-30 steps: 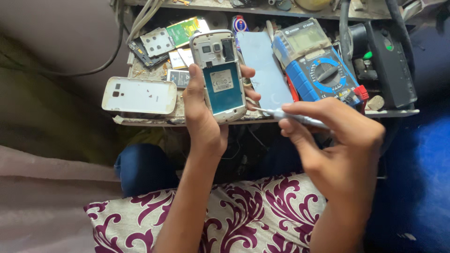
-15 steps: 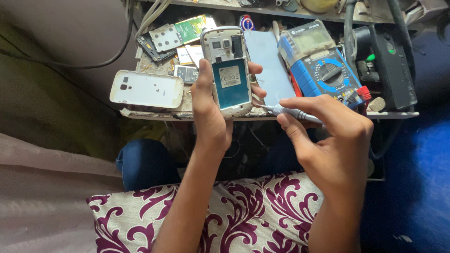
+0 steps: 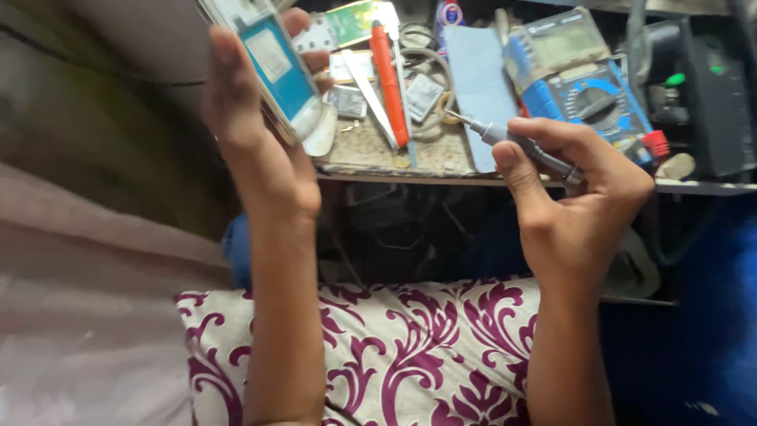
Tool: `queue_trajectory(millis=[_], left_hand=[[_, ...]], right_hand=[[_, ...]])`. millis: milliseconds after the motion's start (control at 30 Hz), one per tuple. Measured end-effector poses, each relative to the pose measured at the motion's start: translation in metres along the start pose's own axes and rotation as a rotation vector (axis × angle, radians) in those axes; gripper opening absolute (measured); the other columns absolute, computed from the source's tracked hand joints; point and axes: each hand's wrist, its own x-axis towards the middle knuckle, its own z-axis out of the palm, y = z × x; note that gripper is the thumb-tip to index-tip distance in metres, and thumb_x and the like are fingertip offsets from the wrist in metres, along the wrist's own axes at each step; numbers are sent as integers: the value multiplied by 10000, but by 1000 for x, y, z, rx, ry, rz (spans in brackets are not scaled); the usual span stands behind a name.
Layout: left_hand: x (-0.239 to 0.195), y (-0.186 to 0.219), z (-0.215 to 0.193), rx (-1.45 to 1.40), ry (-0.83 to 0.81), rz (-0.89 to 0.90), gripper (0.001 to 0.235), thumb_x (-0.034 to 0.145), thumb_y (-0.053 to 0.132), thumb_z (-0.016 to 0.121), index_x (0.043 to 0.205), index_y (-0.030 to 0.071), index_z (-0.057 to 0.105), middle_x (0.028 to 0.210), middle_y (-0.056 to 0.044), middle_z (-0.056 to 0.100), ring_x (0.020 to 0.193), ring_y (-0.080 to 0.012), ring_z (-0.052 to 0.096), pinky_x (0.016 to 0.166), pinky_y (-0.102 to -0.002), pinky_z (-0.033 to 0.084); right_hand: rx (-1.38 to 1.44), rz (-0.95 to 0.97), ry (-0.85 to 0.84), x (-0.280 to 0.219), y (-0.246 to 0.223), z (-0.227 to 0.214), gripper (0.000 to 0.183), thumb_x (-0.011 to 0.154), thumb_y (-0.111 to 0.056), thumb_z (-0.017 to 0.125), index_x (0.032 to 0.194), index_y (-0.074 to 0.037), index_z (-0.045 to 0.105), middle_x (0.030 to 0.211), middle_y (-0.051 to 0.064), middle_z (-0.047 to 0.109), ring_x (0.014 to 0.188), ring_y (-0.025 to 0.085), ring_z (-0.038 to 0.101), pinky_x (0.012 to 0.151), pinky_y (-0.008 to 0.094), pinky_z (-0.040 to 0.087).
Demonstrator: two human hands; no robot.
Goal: The person unscrews the internal components of a mobile phone and then tests the device's electrical connections using a multimeter.
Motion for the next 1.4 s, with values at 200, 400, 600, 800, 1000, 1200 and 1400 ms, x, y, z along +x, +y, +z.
queue_trajectory(millis=[200,400,600,800,1000,1200,1400], left_hand=[[24,40,-14,511,-77,-98,388,1050,302,737,1209,-42,653,1010,-93,659,830,-141,559,720,-277,478],[36,38,-3,931,-393,-93,652,907,192,836,1456,-10,549,1011,-33,711,934,-88,666,837,-241,556],[49,38,0,1165,-347,-154,617,808,241,864,1335,7,643,983,-88,766,860,-147,745,782,-309,600],[74,36,-7,1312,-318,-78,582,738,358,910,1118,-21,684,1023,-164,776,925,-225,779,850,-341,594],[83,35,-13,1361,-314,-71,689,682,384,912,1115,-76,636,1031,-222,747,962,-294,764,877,-369,586],[87,40,-3,1478,-313,-58,808,668,440,924,1117,-125,558,1019,-299,714,989,-395,728,915,-425,566],[86,37,7,1535,-291,-81,837,653,432,903,1129,-130,505,1006,-318,703,992,-448,705,920,-457,562]], right_hand=[[37,-135,-86,-7,15,5,151,999,-77,812,1094,10,732,1015,104,759,954,153,758,863,258,592],[37,-220,-132,-9,36,12,152,987,-32,813,1125,-17,751,1055,110,774,965,175,780,823,266,603],[166,-262,-167,-19,21,30,193,931,-4,811,1110,-51,756,1054,101,773,902,162,767,776,281,609],[194,-364,-186,-26,-11,65,233,877,-20,829,1085,-38,727,998,122,752,896,240,768,752,318,590],[151,-473,-182,-18,-29,94,185,905,6,792,1072,-28,718,992,133,727,832,299,739,722,368,571],[123,-558,-155,-12,-41,114,176,925,-7,762,1095,1,714,1003,149,696,849,324,707,751,409,562],[25,-600,-216,-8,-42,122,132,922,-3,749,1048,8,710,950,157,666,862,357,691,762,442,547]])
